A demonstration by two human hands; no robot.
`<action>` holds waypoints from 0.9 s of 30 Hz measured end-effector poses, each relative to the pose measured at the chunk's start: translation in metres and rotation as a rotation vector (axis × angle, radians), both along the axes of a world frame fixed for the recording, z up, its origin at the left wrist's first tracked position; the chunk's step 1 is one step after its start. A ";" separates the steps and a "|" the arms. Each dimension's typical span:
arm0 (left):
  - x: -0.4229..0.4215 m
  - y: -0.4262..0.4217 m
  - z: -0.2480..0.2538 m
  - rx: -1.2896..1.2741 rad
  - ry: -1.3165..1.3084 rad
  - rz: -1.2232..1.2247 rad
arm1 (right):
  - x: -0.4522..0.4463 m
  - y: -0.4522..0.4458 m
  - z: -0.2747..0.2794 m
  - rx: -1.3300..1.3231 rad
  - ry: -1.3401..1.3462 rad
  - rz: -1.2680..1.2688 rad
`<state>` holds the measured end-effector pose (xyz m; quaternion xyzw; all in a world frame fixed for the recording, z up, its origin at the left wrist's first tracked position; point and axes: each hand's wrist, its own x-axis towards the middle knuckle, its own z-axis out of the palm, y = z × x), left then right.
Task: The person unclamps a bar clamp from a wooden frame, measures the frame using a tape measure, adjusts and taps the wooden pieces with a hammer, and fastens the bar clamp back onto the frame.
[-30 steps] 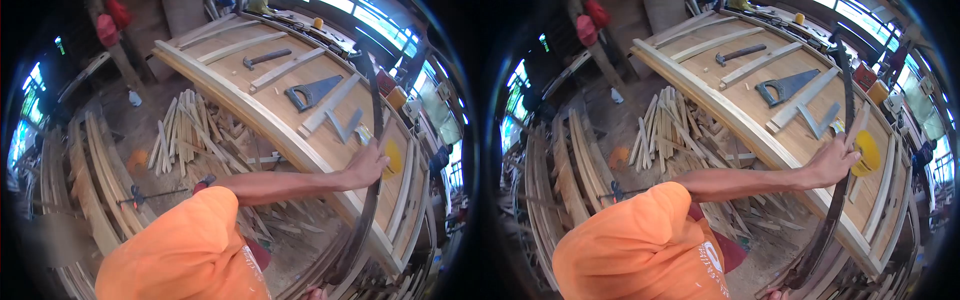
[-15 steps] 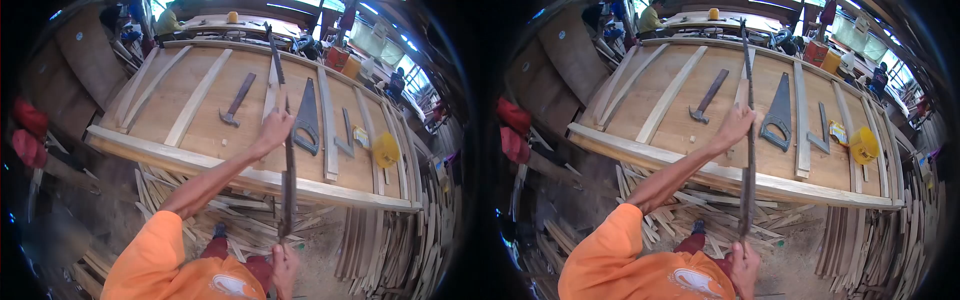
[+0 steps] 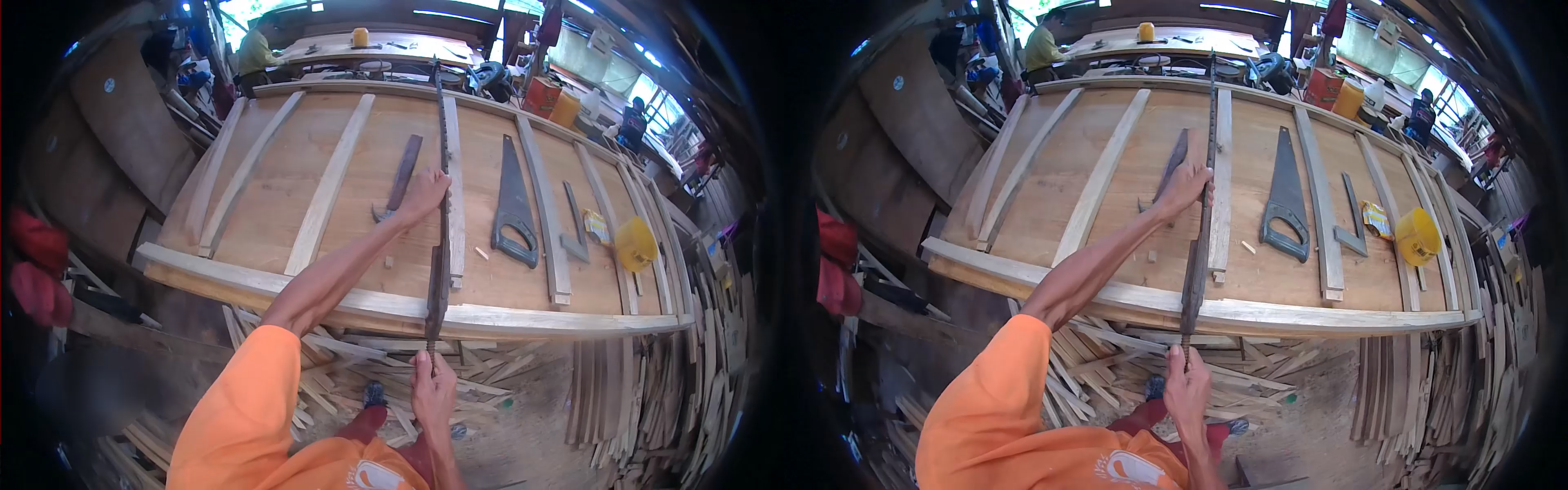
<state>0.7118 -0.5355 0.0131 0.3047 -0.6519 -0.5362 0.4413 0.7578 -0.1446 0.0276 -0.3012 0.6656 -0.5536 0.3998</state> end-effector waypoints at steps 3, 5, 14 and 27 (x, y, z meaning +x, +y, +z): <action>0.005 0.009 0.009 0.125 0.059 -0.061 | 0.002 -0.009 -0.015 -0.004 0.032 -0.016; 0.006 0.009 0.007 0.202 0.108 -0.094 | 0.005 -0.010 -0.016 0.001 0.027 -0.021; 0.023 0.027 0.008 0.109 0.049 -0.076 | 0.029 0.001 0.003 0.029 0.013 -0.041; 0.130 0.105 0.089 -0.298 -0.523 0.149 | 0.021 0.008 -0.022 0.067 0.060 -0.024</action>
